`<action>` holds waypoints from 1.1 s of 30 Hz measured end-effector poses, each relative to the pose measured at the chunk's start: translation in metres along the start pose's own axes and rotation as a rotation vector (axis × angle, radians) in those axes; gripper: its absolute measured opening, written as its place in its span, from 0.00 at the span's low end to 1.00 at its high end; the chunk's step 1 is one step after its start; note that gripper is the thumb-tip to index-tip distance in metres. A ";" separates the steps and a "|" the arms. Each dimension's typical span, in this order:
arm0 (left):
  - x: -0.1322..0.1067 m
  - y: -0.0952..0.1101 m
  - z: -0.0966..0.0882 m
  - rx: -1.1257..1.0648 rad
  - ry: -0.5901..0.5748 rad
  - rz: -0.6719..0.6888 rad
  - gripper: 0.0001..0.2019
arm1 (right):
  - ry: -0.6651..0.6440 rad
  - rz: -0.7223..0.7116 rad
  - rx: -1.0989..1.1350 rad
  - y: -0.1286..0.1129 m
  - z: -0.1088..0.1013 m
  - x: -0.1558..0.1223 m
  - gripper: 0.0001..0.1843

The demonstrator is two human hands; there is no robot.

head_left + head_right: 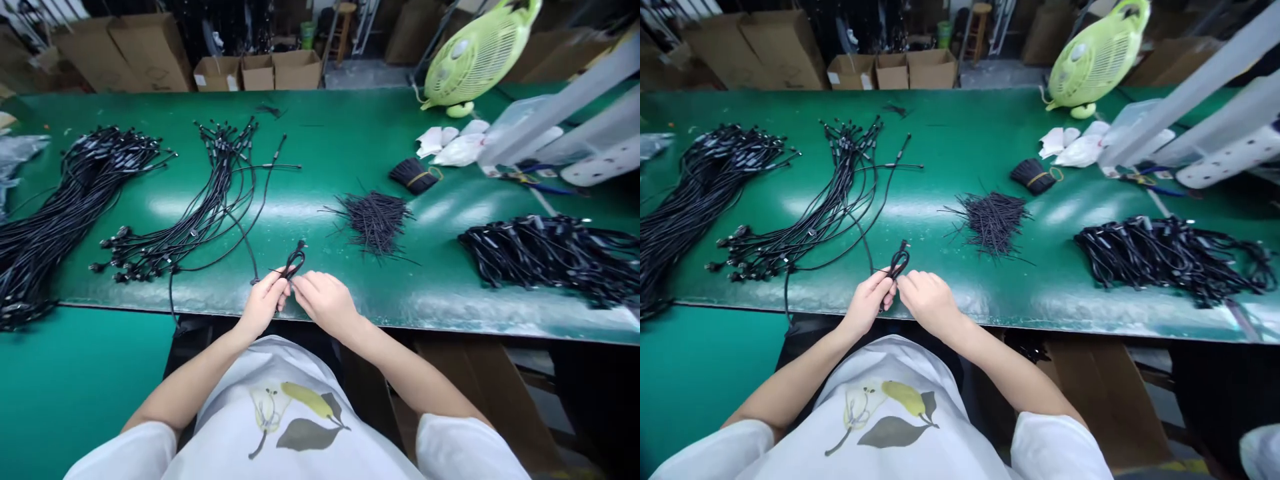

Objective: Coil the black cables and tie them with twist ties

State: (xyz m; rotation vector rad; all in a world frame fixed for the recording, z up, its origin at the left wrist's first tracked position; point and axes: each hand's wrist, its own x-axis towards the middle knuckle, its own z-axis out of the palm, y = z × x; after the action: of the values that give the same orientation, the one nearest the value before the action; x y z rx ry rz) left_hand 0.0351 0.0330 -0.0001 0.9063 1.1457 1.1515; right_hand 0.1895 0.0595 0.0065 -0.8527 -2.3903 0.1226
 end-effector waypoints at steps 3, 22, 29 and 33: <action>0.002 -0.004 -0.008 0.295 0.033 0.083 0.11 | 0.033 -0.399 -0.296 0.002 -0.007 0.010 0.12; -0.010 -0.015 -0.017 0.041 -0.131 -0.245 0.14 | -0.460 -0.638 -0.621 -0.016 -0.005 0.031 0.18; 0.006 0.002 -0.023 0.034 0.143 0.021 0.21 | -0.338 0.178 0.180 -0.006 0.021 0.058 0.15; -0.007 0.025 -0.043 0.449 0.162 0.367 0.25 | -0.318 0.410 0.654 -0.004 0.022 0.059 0.15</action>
State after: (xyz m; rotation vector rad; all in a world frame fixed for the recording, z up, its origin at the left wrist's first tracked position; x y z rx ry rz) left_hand -0.0120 0.0305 0.0165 1.4339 1.4422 1.3017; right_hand 0.1384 0.0947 0.0188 -1.0229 -2.1760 1.2031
